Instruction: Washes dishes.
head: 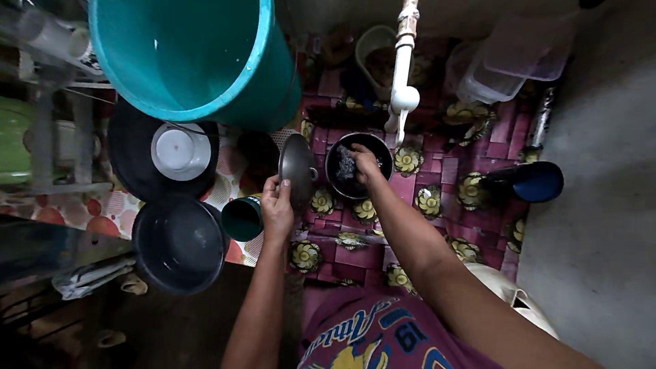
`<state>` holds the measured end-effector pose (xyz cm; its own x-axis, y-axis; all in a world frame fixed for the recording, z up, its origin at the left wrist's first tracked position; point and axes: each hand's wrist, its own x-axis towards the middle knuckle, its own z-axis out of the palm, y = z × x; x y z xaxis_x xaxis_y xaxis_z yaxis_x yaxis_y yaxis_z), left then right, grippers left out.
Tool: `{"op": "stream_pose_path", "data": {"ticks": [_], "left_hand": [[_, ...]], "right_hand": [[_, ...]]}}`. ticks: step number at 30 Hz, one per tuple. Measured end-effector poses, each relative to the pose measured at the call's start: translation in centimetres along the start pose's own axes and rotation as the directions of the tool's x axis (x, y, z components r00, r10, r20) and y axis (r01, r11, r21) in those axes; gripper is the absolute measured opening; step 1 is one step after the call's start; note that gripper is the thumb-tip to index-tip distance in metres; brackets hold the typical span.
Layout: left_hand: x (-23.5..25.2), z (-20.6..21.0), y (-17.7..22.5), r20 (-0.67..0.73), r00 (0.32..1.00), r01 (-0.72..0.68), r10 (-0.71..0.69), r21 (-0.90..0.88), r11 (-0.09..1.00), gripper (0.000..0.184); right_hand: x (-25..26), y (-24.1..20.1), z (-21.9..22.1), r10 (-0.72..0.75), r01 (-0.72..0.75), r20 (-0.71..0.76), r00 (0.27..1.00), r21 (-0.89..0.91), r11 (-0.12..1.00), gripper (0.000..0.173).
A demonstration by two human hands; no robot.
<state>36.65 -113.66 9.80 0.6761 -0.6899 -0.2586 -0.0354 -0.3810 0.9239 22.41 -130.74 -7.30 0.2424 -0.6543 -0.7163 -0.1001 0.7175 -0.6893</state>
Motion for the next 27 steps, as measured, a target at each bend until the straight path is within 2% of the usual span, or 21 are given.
{"op": "stream_pose_path", "data": {"ticks": [2, 5, 6, 8, 11, 12, 13, 14, 16, 17, 19, 21, 22, 23, 24, 25, 26, 27], "left_hand": [[0.0, 0.0, 0.0, 0.005, 1.000, -0.008, 0.008, -0.005, 1.000, 0.022], [-0.1, -0.2, 0.0, 0.004, 1.000, -0.013, 0.013, -0.007, 1.000, 0.020], [-0.2, -0.2, 0.0, 0.000, 1.000, -0.010, 0.010, -0.009, 1.000, 0.021], [-0.3, -0.3, 0.0, -0.006, 1.000, -0.011, 0.011, -0.005, 1.000, 0.020], [-0.4, -0.2, -0.1, -0.005, 1.000, -0.009, 0.008, -0.016, 1.000, 0.020], [-0.4, -0.2, -0.2, -0.003, 1.000, -0.004, 0.004, -0.018, 1.000, 0.021], [-0.4, -0.1, -0.2, -0.002, 1.000, 0.002, -0.002, -0.018, 1.000, 0.021], [-0.4, -0.1, -0.2, 0.003, 1.000, 0.008, -0.008, -0.017, 1.000, 0.022], [-0.4, -0.2, -0.2, 0.010, 1.000, 0.015, -0.015, -0.010, 1.000, 0.023], [-0.5, -0.1, -0.2, 0.011, 1.000, 0.016, -0.015, -0.013, 1.000, 0.023], [-0.4, -0.1, -0.1, 0.017, 1.000, 0.012, -0.012, -0.025, 1.000, 0.023], [-0.5, -0.1, -0.2, 0.018, 1.000, 0.009, -0.009, -0.029, 1.000, 0.023], [-0.5, -0.1, -0.3, 0.016, 1.000, 0.010, -0.010, -0.033, 0.999, 0.023], [-0.5, -0.1, -0.3, 0.015, 1.000, 0.009, -0.008, -0.036, 0.999, 0.023], [-0.6, -0.1, -0.3, 0.017, 1.000, 0.007, -0.006, -0.037, 0.999, 0.022], [-0.7, -0.1, -0.4, 0.019, 1.000, 0.003, -0.003, -0.031, 1.000, 0.022], [-0.7, -0.2, -0.3, 0.018, 1.000, -0.001, 0.001, -0.023, 1.000, 0.022], [-0.8, -0.3, -0.3, 0.017, 1.000, -0.004, 0.004, -0.017, 1.000, 0.022]], "right_hand": [[-0.1, 0.0, 0.1, -0.018, 0.020, 0.026, 1.000, -0.057, 0.998, 0.039], [-1.3, -0.2, -0.4, 0.033, 0.139, 0.365, 0.930, -0.434, 0.890, 0.028], [-1.3, -0.2, -0.8, 0.061, 0.160, 0.407, 0.911, -0.486, 0.860, 0.027], [-1.0, -0.6, -1.7, 0.044, 0.108, 0.351, 0.935, -0.400, 0.910, 0.027], [0.0, -0.5, -1.4, -0.040, 0.042, 0.065, 0.997, -0.022, 0.999, 0.030], [0.0, -0.4, -0.9, -0.044, 0.043, 0.034, 0.998, 0.038, 0.998, 0.034], [-0.5, -0.3, -0.4, -0.041, 0.038, 0.062, 0.997, 0.035, 0.999, 0.035], [-1.3, -0.3, -0.1, -0.022, 0.028, 0.131, 0.991, -0.042, 0.999, 0.031], [-2.8, -0.8, -0.4, 0.089, 0.027, 0.294, 0.952, -0.370, 0.929, 0.025], [-3.1, -1.2, -0.9, 0.144, 0.038, 0.324, 0.935, -0.497, 0.867, 0.025], [-2.4, -2.2, -2.2, 0.144, 0.030, 0.261, 0.954, -0.565, 0.825, 0.025], [-1.1, -2.2, -2.8, -0.001, 0.033, 0.061, 0.998, -0.521, 0.853, 0.023], [-0.3, -1.9, -2.8, -0.096, 0.064, -0.031, 0.995, -0.547, 0.835, 0.025], [0.0, -1.6, -2.5, -0.173, 0.109, -0.040, 0.984, -0.635, 0.765, 0.033], [-0.2, -1.1, -2.2, -0.187, 0.148, 0.034, 0.982, -0.758, 0.636, 0.048], [-0.6, -0.4, -1.7, -0.158, 0.201, 0.142, 0.977, -0.861, 0.468, 0.061], [-0.7, 0.3, -1.2, -0.103, 0.274, 0.254, 0.962, -0.912, 0.307, 0.066], [-0.6, 0.8, -0.8, -0.056, 0.335, 0.331, 0.942, -0.921, 0.198, 0.065]]}}
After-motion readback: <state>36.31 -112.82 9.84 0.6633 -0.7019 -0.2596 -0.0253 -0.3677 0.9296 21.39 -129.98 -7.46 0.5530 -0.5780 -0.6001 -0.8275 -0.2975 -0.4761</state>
